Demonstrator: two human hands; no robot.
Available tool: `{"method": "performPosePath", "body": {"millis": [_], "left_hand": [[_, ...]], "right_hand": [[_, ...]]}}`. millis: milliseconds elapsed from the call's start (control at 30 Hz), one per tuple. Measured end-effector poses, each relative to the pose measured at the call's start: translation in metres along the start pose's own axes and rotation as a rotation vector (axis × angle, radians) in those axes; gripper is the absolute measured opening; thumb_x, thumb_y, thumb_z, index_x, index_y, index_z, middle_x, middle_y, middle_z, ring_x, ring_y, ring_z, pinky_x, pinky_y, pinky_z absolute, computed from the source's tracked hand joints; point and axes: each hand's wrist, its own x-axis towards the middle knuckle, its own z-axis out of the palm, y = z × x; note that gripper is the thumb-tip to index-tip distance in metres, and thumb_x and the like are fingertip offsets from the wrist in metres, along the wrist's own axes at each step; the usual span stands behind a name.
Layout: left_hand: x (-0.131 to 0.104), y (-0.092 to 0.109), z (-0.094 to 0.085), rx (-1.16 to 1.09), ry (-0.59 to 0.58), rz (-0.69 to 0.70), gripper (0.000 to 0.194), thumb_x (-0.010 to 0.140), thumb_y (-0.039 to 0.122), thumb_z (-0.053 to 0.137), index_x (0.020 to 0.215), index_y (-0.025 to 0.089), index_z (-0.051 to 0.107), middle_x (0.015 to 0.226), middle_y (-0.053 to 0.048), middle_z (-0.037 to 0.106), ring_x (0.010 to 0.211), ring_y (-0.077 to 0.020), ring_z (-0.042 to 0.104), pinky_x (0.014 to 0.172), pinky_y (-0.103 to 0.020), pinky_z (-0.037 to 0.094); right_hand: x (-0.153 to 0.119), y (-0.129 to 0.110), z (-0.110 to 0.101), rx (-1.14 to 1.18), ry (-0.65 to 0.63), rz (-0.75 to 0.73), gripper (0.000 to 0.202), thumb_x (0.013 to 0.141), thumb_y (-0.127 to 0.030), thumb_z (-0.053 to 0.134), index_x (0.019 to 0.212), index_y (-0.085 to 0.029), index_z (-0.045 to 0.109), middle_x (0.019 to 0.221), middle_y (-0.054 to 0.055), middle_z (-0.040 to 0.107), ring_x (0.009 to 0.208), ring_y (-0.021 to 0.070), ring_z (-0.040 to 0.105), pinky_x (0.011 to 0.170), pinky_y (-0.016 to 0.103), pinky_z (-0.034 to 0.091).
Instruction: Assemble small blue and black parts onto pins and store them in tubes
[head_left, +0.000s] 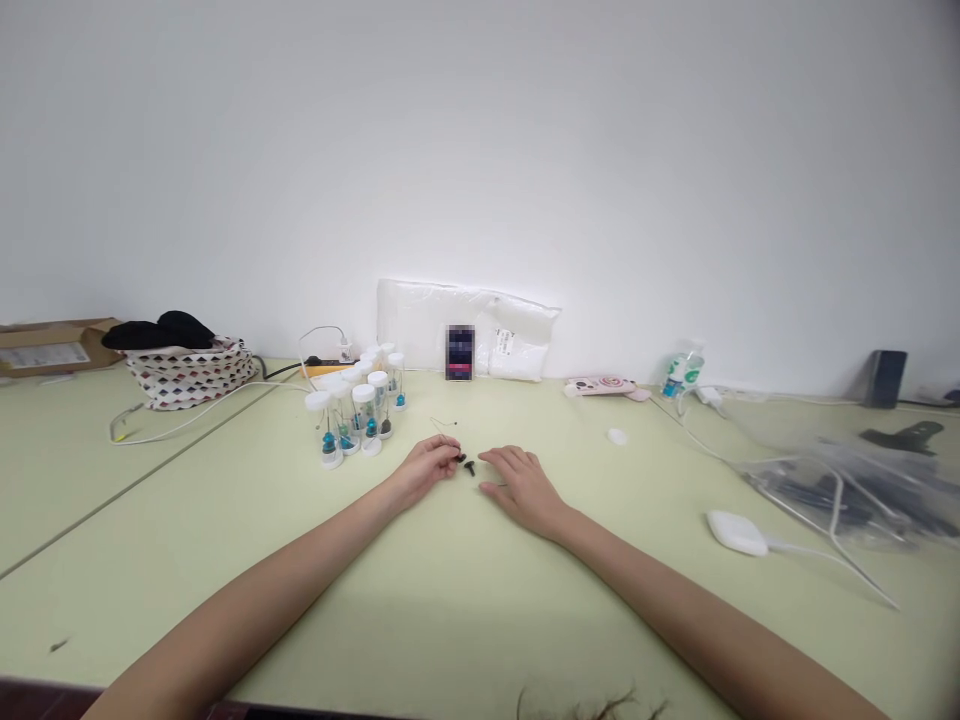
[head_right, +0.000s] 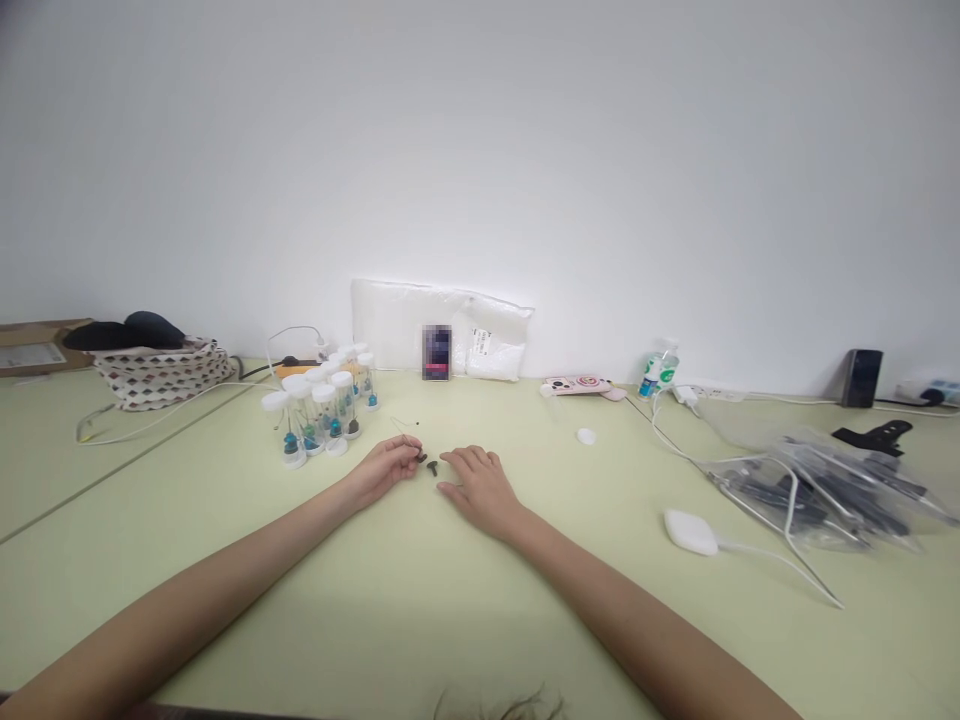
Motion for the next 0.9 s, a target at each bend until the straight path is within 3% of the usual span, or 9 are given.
{"method": "performPosePath", "body": {"millis": [200,333,467,667,900], "left_hand": [[0.001,-0.001,-0.002,-0.073,0.019,0.028,0.021,0.065,0.022,0.065,0.079,0.011,0.056,0.072,-0.004,0.057,0.055,-0.0051,0.047,0.057,-0.021,0.038],[0.001,-0.002,-0.004,-0.098,0.029,0.038,0.022,0.065,0.027,0.067,0.073,0.01,0.054,0.072,-0.003,0.056,0.053,-0.0037,0.045,0.058,-0.021,0.038],[0.002,-0.003,-0.005,-0.106,0.008,0.06,0.023,0.063,0.026,0.069,0.071,0.011,0.054,0.071,-0.002,0.055,0.056,-0.0042,0.047,0.059,-0.02,0.037],[0.003,-0.006,-0.006,-0.061,0.003,0.067,0.024,0.063,0.024,0.069,0.078,0.012,0.056,0.08,-0.003,0.057,0.067,-0.0063,0.052,0.066,-0.021,0.038],[0.0,-0.003,-0.003,0.006,-0.018,0.055,0.027,0.062,0.026,0.07,0.081,0.012,0.057,0.083,-0.006,0.06,0.073,-0.0097,0.056,0.073,-0.025,0.041]], "right_hand": [[0.021,0.0,0.01,-0.07,-0.02,0.045,0.031,0.086,-0.034,0.039,0.112,-0.02,0.048,0.092,0.01,0.058,0.092,0.0223,0.046,0.08,0.037,0.028],[0.043,-0.002,0.018,0.001,-0.122,0.123,0.017,0.079,-0.03,0.05,0.088,-0.019,0.058,0.081,0.006,0.057,0.078,0.0191,0.05,0.071,0.032,0.03],[0.055,-0.001,0.026,0.134,-0.171,0.217,0.003,0.074,-0.018,0.053,0.074,-0.016,0.054,0.073,0.004,0.056,0.068,0.0142,0.05,0.061,0.025,0.031],[0.049,0.01,0.021,0.339,-0.135,0.29,0.008,0.075,-0.02,0.049,0.068,-0.016,0.049,0.065,0.001,0.055,0.056,0.0104,0.047,0.05,0.02,0.032],[0.029,0.025,0.01,0.565,-0.046,0.386,0.01,0.073,-0.026,0.049,0.068,-0.017,0.049,0.066,0.001,0.058,0.058,0.0114,0.05,0.051,0.021,0.036]]}}
